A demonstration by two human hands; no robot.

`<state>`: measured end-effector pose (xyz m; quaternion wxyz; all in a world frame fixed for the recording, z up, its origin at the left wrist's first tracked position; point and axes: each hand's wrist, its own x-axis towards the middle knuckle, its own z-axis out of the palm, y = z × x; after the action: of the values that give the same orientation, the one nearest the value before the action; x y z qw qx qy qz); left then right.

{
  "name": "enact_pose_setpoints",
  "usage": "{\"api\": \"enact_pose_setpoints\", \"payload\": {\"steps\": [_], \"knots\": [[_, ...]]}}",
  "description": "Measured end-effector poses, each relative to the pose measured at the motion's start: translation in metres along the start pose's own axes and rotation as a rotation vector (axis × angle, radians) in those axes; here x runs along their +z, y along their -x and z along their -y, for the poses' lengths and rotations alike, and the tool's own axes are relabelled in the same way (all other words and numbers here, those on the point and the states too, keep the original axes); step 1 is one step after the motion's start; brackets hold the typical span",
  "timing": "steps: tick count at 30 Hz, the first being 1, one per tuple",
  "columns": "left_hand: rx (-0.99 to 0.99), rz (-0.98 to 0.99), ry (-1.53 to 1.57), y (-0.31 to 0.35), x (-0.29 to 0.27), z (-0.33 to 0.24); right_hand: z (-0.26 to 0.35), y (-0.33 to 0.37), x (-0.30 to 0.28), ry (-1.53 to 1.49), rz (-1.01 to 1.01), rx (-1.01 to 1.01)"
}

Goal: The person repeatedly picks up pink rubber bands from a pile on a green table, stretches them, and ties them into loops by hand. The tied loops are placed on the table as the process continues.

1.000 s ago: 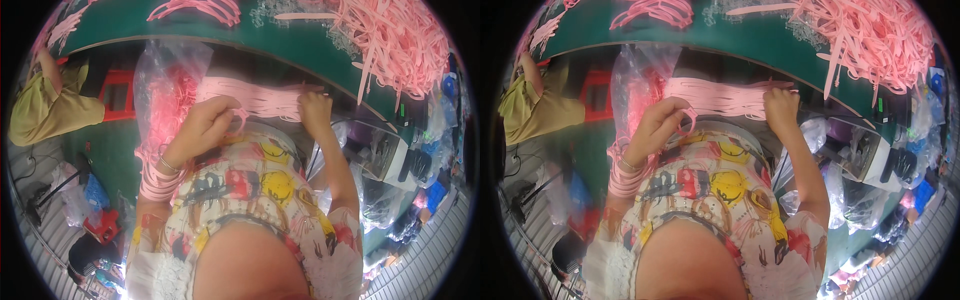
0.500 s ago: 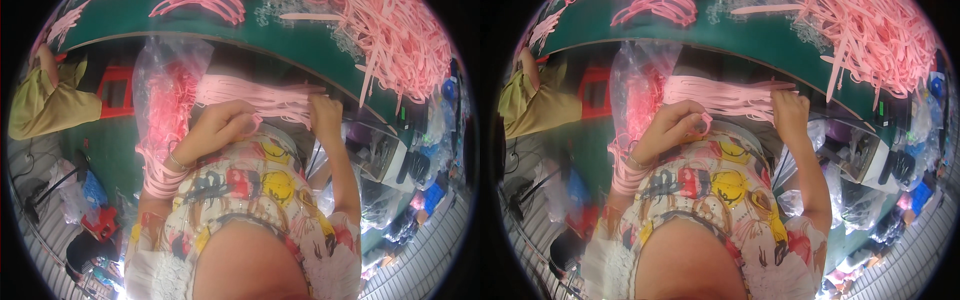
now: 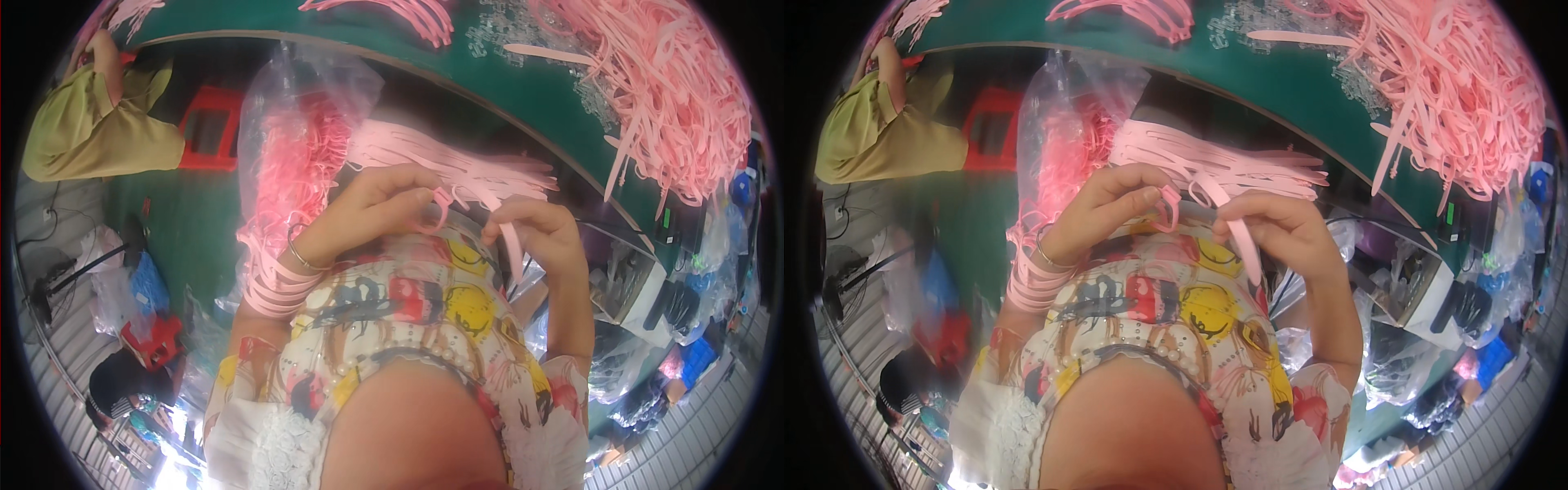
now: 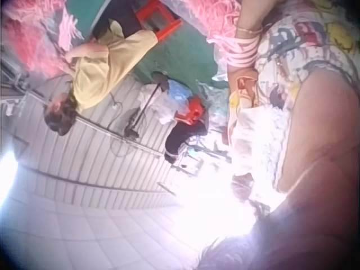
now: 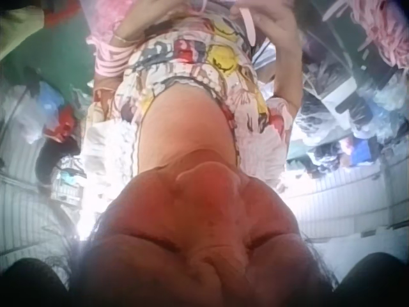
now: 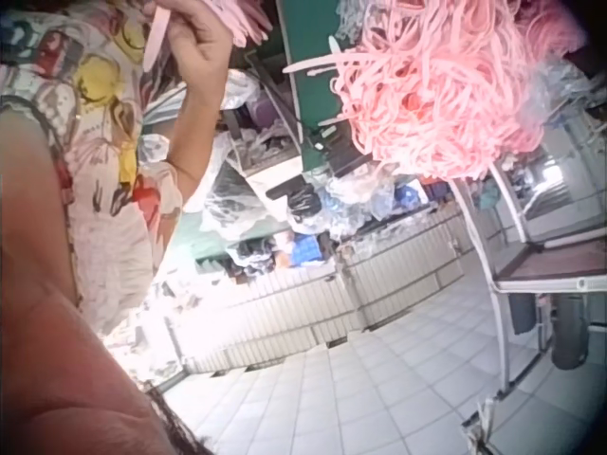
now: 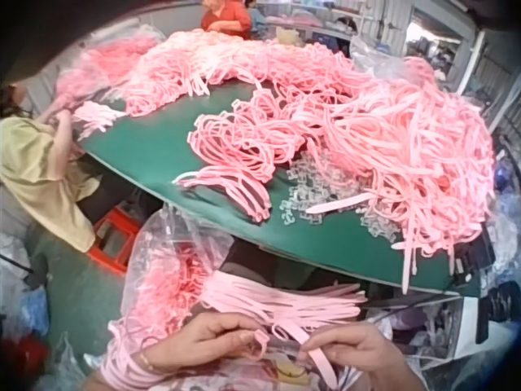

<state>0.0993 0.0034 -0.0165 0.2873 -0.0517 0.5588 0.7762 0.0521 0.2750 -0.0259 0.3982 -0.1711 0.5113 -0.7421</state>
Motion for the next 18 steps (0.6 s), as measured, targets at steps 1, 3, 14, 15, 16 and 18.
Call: {"api": "enact_pose_setpoints", "payload": {"steps": [1, 3, 14, 15, 16, 18], "knots": [[-0.006, -0.009, 0.01, 0.002, -0.001, -0.001, 0.002, -0.006, 0.01, 0.019, -0.027, -0.035], [0.022, -0.006, 0.021, 0.005, -0.003, 0.002, -0.004, -0.015, 0.011, 0.251, 0.001, -0.095], [0.07, -0.014, 0.058, 0.018, -0.01, 0.003, -0.013, -0.047, 0.04, 0.112, -0.149, 0.202], [0.067, -0.021, 0.04, 0.019, -0.011, 0.003, -0.016, -0.048, 0.038, 0.12, -0.137, 0.239], [0.063, -0.027, 0.022, 0.02, -0.011, 0.003, -0.016, -0.049, 0.036, 0.137, -0.134, 0.257], [0.046, -0.046, 0.031, 0.021, -0.011, 0.002, -0.017, -0.049, 0.035, 0.171, -0.133, 0.29]]}}
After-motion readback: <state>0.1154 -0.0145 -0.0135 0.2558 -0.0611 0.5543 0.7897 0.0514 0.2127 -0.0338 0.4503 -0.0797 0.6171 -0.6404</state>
